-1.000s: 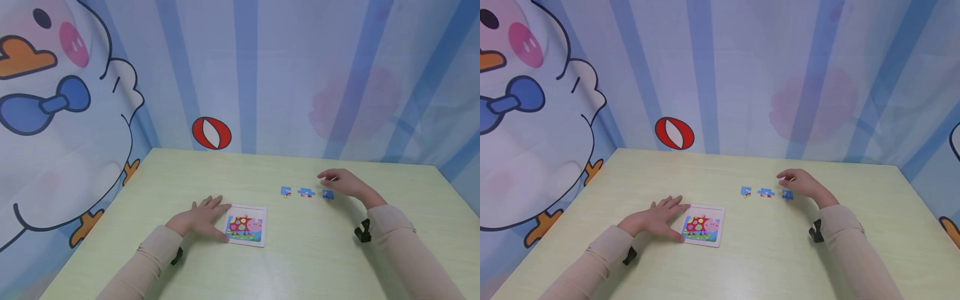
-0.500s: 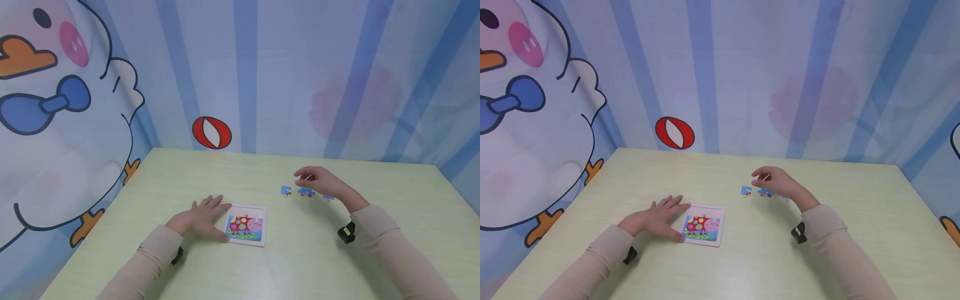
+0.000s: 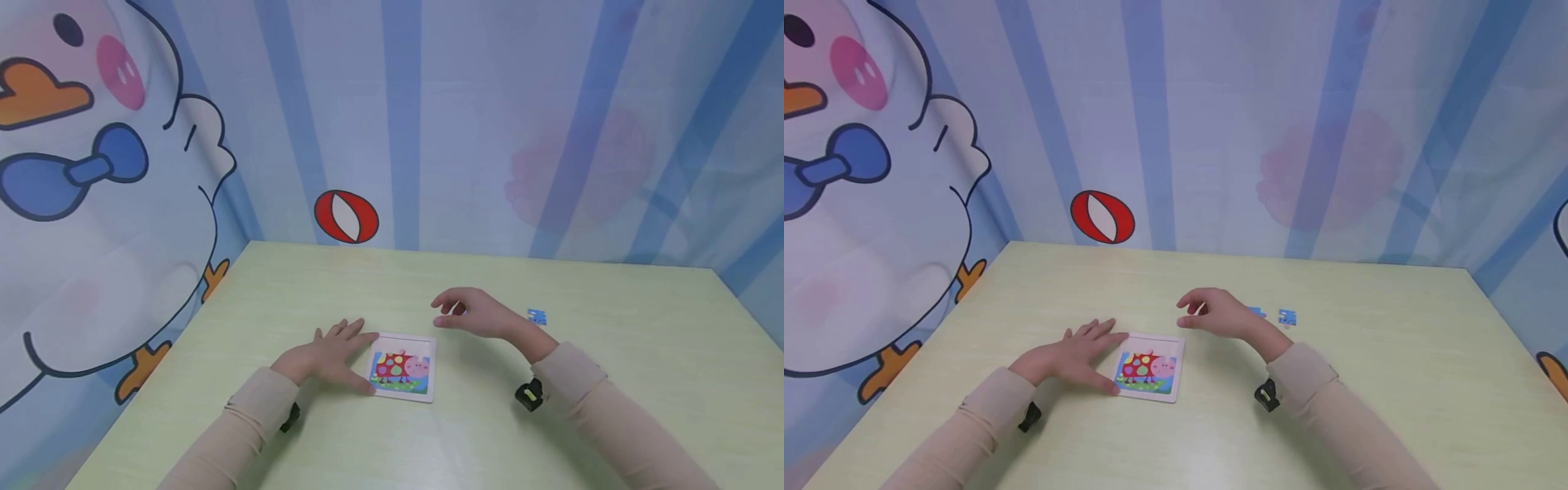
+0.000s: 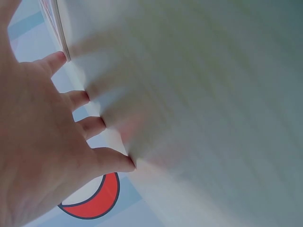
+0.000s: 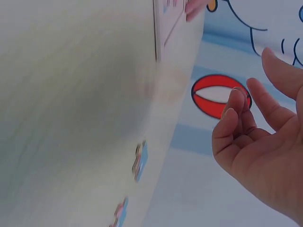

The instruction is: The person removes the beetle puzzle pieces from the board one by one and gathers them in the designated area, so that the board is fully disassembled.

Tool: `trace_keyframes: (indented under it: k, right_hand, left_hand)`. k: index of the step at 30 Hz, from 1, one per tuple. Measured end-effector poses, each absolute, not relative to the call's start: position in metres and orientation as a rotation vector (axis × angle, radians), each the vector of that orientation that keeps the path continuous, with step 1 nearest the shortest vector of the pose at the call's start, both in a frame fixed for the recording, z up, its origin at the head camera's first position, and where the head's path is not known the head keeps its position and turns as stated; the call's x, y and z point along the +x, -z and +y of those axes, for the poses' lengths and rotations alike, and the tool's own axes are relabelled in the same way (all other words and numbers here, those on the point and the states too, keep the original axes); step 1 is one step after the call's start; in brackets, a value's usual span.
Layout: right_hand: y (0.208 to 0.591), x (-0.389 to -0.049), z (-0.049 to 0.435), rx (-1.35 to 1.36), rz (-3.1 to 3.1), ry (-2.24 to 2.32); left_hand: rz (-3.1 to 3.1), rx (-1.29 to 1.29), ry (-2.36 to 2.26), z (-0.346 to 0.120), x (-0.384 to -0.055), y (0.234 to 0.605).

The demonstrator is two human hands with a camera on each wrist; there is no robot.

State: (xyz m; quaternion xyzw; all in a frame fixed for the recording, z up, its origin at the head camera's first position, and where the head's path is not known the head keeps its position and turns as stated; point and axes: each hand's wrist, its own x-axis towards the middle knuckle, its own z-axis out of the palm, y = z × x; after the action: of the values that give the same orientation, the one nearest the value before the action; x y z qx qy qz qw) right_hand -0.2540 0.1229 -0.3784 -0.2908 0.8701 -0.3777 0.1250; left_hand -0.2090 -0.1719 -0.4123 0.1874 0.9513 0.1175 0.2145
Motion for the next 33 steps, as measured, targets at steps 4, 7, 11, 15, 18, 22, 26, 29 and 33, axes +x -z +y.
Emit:
trace_keyframes:
  k: [4, 7, 11, 15, 18, 22, 26, 29, 33]
  right_hand:
    - [0.381, -0.248, 0.105, -0.865, 2.532, 1.068]
    - [0.383, -0.244, 0.093, -0.861, 2.504, 1.073]
    - [0.387, -0.240, 0.079, -0.840, 2.473, 1.078]
    - [0.394, -0.239, 0.066, -0.806, 2.448, 1.062]
    - [0.399, -0.239, 0.057, -0.776, 2.428, 1.051]
    - [0.402, -0.237, 0.049, -0.727, 2.411, 1.036]
    - [0.407, -0.235, 0.043, -0.700, 2.399, 1.023]
    - [0.409, -0.234, 0.041, -0.722, 2.404, 1.005]
    - [0.411, -0.234, 0.038, -0.756, 2.418, 0.973]
  left_hand:
    - [2.638, 0.503, -0.315, -0.171, -0.210, 0.412]
    - [2.639, 0.489, -0.306, -0.171, -0.211, 0.413]
    - [2.641, 0.497, -0.291, -0.171, -0.212, 0.415]
    - [2.641, 0.497, -0.290, -0.171, -0.212, 0.414]
    - [2.639, 0.493, -0.286, -0.171, -0.212, 0.412]
    - [2.636, 0.493, -0.279, -0.171, -0.211, 0.411]
    - [2.632, 0.489, -0.289, -0.171, -0.211, 0.410]
    - [2.629, 0.497, -0.302, -0.171, -0.211, 0.410]
    - [2.629, 0.507, -0.314, -0.171, -0.210, 0.409]
